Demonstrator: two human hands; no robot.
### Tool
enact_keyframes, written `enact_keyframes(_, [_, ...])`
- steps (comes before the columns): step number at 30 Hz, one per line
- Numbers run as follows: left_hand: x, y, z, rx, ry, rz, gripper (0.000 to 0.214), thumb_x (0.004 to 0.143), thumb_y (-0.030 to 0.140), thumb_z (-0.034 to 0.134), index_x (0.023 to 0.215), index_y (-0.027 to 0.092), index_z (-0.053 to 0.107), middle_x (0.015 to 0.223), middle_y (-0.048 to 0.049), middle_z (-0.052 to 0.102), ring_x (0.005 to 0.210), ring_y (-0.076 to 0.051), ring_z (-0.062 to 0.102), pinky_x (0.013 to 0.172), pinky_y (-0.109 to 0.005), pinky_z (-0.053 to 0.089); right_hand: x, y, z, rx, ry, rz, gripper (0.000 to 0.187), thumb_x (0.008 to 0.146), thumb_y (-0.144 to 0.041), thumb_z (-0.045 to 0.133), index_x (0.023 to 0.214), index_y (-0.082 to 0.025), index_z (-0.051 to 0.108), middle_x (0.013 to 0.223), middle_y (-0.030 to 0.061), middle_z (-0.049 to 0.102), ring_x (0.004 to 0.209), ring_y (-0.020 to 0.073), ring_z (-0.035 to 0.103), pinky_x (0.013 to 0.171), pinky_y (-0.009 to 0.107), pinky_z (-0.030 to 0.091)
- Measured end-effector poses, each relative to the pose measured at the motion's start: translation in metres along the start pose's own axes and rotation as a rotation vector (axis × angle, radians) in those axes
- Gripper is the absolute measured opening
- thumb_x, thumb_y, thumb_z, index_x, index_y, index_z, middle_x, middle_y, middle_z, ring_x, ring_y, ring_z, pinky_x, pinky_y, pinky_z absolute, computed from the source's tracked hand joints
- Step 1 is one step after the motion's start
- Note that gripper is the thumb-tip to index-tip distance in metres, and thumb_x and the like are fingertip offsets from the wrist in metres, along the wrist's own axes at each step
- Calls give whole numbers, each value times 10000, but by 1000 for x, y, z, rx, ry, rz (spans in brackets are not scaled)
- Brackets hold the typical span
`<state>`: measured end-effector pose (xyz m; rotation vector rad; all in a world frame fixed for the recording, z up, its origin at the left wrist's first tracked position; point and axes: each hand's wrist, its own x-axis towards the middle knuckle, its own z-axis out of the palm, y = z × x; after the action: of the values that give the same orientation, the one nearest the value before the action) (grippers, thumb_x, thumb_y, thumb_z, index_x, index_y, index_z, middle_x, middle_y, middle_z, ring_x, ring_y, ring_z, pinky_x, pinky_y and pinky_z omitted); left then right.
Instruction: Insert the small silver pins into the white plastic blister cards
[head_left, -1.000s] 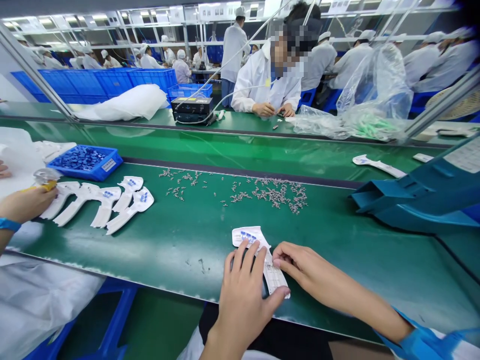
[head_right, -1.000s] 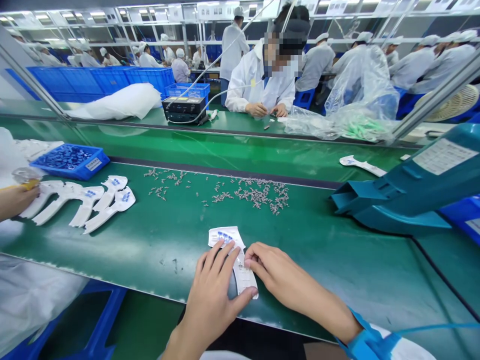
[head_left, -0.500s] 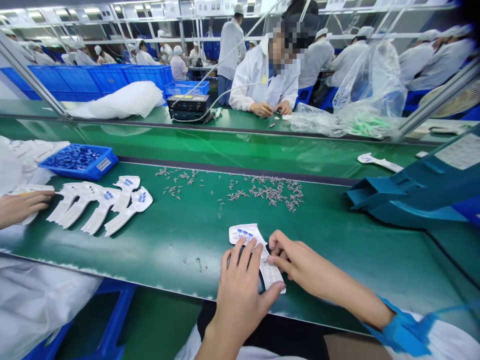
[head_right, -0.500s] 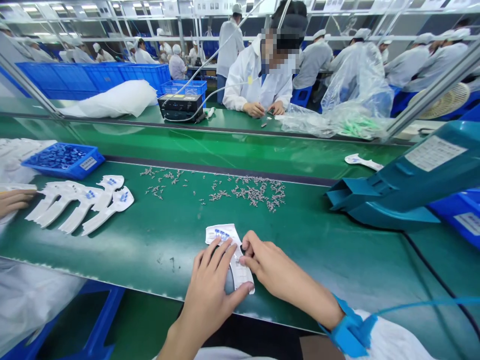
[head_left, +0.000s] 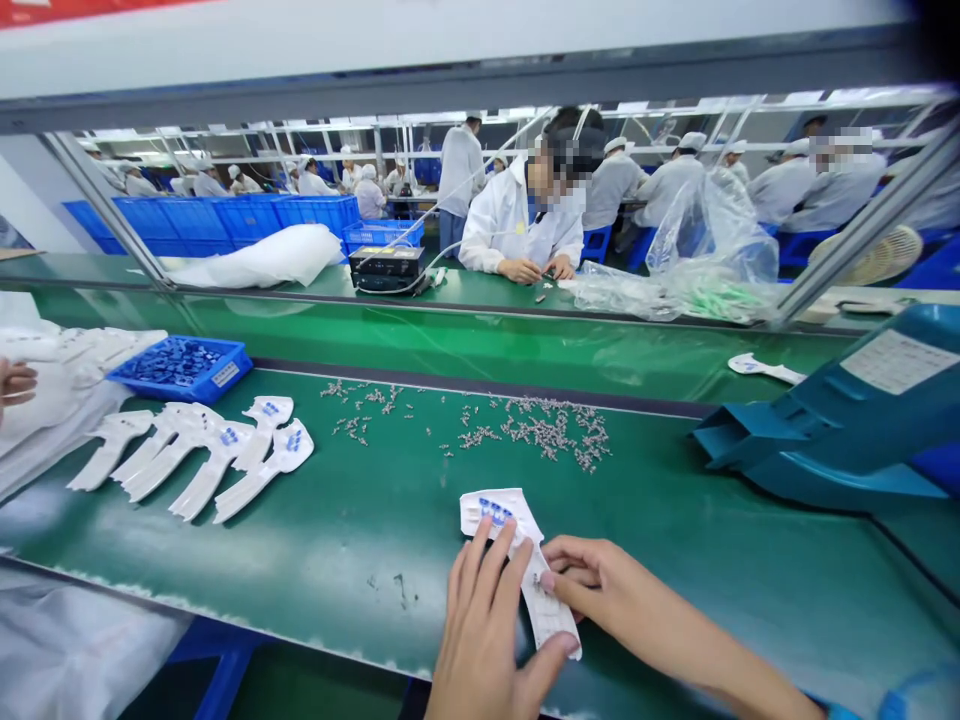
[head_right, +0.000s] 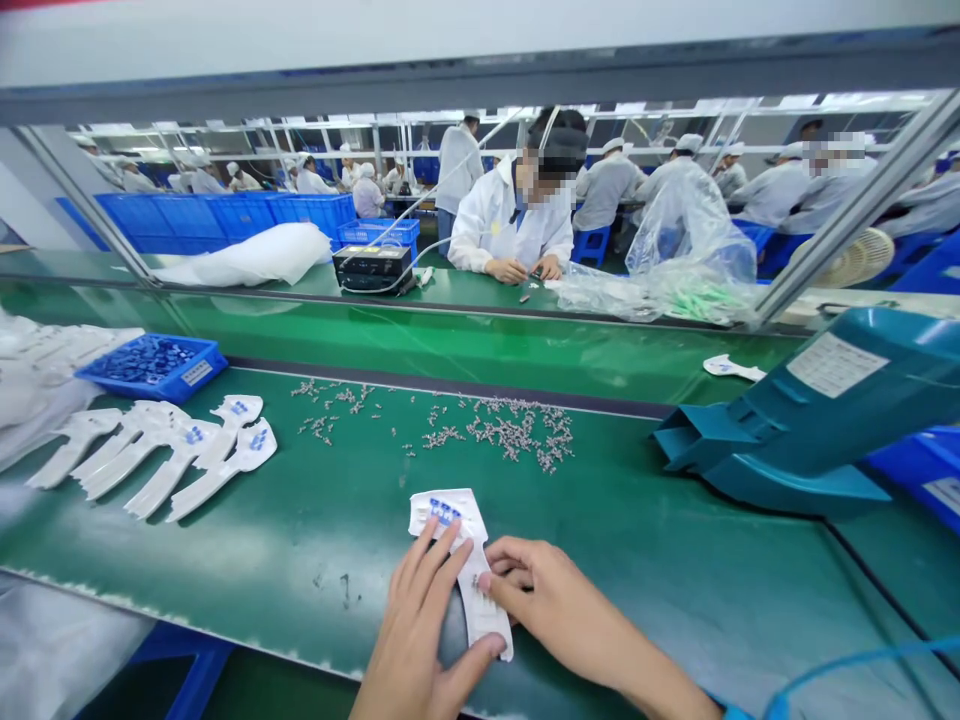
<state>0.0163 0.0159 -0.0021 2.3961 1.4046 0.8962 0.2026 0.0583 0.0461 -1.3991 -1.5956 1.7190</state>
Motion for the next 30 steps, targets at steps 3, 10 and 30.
enact_keyframes(3, [7, -30, -28, 80, 148, -111, 552, 975, 335, 514, 1498, 275, 348, 1582, -70, 367, 1501, -298, 231, 1150, -538, 335, 19, -7, -23, 231, 11, 70, 345, 811, -477, 736, 947, -162, 701, 806, 27, 707, 712, 147, 645, 664, 246, 518])
enact_keyframes(10, [5, -179, -114, 689, 217, -696, 561, 958, 462, 425, 1389, 117, 519, 1510, -175, 451, 1442, -449, 269, 1106, -649, 277, 124, -28, -127, 112, 511, -120, 221, 907, -298, 626, 954, -107, 725, 977, 142, 762, 969, 226, 712, 860, 326, 583])
enact_keyframes(30, [-31, -48, 5, 268, 248, 92, 268, 971, 275, 470, 1196, 253, 614, 1031, -63, 704, 1089, -287, 616, 971, -466, 423, 86, 49, -198, -947, 598, -220, 214, 879, -300, 520, 943, -194, 695, 969, 113, 690, 865, 252, 661, 791, 356, 514])
